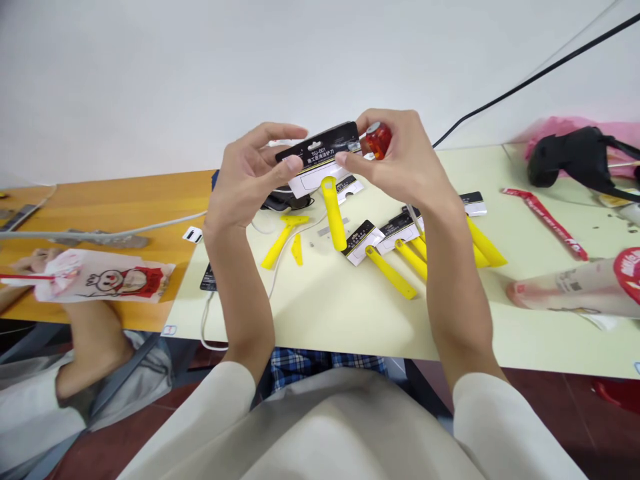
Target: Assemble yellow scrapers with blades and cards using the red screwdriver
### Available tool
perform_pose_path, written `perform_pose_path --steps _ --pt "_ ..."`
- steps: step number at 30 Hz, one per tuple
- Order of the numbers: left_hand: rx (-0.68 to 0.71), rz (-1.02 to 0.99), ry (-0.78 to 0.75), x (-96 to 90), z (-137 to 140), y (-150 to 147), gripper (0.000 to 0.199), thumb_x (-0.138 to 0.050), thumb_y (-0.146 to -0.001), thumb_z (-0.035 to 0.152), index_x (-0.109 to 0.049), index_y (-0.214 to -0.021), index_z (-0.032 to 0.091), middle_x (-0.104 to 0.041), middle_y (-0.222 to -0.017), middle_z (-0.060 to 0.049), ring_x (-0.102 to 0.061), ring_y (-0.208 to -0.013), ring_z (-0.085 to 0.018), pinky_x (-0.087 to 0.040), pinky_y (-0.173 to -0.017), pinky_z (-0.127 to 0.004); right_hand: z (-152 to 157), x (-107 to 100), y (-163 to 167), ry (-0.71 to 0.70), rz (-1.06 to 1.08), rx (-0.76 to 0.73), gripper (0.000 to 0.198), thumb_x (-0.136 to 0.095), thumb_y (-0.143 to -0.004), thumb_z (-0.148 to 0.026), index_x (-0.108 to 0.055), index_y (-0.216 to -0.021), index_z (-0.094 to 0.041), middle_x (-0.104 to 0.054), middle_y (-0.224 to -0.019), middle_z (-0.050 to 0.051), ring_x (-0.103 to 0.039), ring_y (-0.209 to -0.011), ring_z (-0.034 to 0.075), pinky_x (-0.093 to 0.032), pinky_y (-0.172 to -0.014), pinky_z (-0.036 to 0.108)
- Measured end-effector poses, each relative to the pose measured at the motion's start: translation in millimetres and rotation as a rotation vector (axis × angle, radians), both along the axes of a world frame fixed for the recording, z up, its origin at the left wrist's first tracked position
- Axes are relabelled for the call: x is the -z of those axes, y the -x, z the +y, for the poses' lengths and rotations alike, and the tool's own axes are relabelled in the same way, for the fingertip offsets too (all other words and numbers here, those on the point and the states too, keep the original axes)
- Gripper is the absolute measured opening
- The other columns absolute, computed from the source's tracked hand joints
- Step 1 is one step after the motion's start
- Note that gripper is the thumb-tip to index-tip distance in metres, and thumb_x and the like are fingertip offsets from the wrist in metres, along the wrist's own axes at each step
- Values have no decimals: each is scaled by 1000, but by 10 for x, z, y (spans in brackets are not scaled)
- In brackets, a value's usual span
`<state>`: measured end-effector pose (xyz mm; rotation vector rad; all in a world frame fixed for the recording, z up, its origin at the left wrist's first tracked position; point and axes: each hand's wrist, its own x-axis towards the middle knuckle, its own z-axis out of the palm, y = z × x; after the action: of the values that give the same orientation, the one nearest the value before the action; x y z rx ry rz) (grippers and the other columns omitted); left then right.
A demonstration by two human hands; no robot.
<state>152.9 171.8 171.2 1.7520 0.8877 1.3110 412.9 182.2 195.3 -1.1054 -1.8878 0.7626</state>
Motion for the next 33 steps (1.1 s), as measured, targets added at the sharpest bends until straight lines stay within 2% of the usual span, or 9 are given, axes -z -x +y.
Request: perform_pose_path --steps 7,10,12,16,19,22,28,31,33 --pt "12 20 -10 60 86 -5 42 -97 -82 51 -84 -109 22 -84 -111 -7 -81 -111 -34 -67 -98 -56 -67 -85 -27 -49 -216 -61 15 -73 -91 -42 -65 -89 -30 -49 -77 1 -38 -73 21 -30 -68 40" --pt "6 6 5 116 76 -20 36 -97 -82 46 -85 -108 25 -85 -110 -6 -81 -111 -33 -68 -97 -54 -80 -108 -59 -53 -251 -63 10 -73 -90 -39 -66 -89 -32 -49 -74 0 -36 -68 21 -29 -66 40" --pt "-33 -21 57 218 26 -42 32 -97 -82 42 -86 -108 25 -85 -110 -6 -82 -108 -31 -69 -94 -49 -65 -84 -86 -45 -277 -94 8 -75 -90 -39 -70 -93 -34 -56 -78 1 -41 -70 22 -31 -68 40" --pt "-99 -45 265 661 -181 -105 37 -96 -81 42 -85 -111 23 -86 -110 -8 -83 -103 -30 -71 -88 -45 2 31 -109 -46 -363 -149 12 -81 -90 -35 -75 -100 -36 -71 -95 4 -54 -83 27 -37 -76 41" --pt "-128 -47 424 1103 -367 -133 42 -96 -77 45 -85 -111 22 -87 -111 -9 -83 -100 -31 -71 -86 -46 1 51 -103 -96 -422 -121 11 -73 -92 -24 -71 -90 -35 -72 -90 4 -56 -82 27 -39 -78 43" --pt "-161 -29 527 1486 -486 -138 45 -94 -77 46 -85 -113 21 -87 -112 -9 -83 -100 -32 -70 -90 -48 -80 -38 -117 -137 -400 -90 13 -69 -88 -17 -67 -84 -30 -73 -89 4 -56 -80 25 -40 -78 43" --pt "-190 175 465 1953 -442 -187 39 -80 -90 41 -82 -123 20 -84 -123 -12 -80 -111 -32 -64 -103 -49 -286 -247 -199 -159 -344 -55 10 -71 -81 -15 -70 -85 -25 -67 -82 2 -50 -71 18 -37 -71 40" --pt "-210 271 390 2064 -396 -243 35 -75 -94 36 -80 -124 19 -82 -126 -13 -77 -118 -32 -59 -112 -52 -352 -306 -218 -170 -363 -38 14 -75 -78 -12 -72 -87 -23 -63 -78 0 -44 -67 14 -32 -67 39" --pt "-231 302 330 2084 -393 -275 32 -73 -96 34 -79 -123 20 -80 -128 -13 -76 -121 -31 -57 -115 -51 -384 -340 -230 -205 -384 -31 18 -77 -79 -9 -74 -89 -24 -60 -76 0 -48 -68 15 -32 -66 38"
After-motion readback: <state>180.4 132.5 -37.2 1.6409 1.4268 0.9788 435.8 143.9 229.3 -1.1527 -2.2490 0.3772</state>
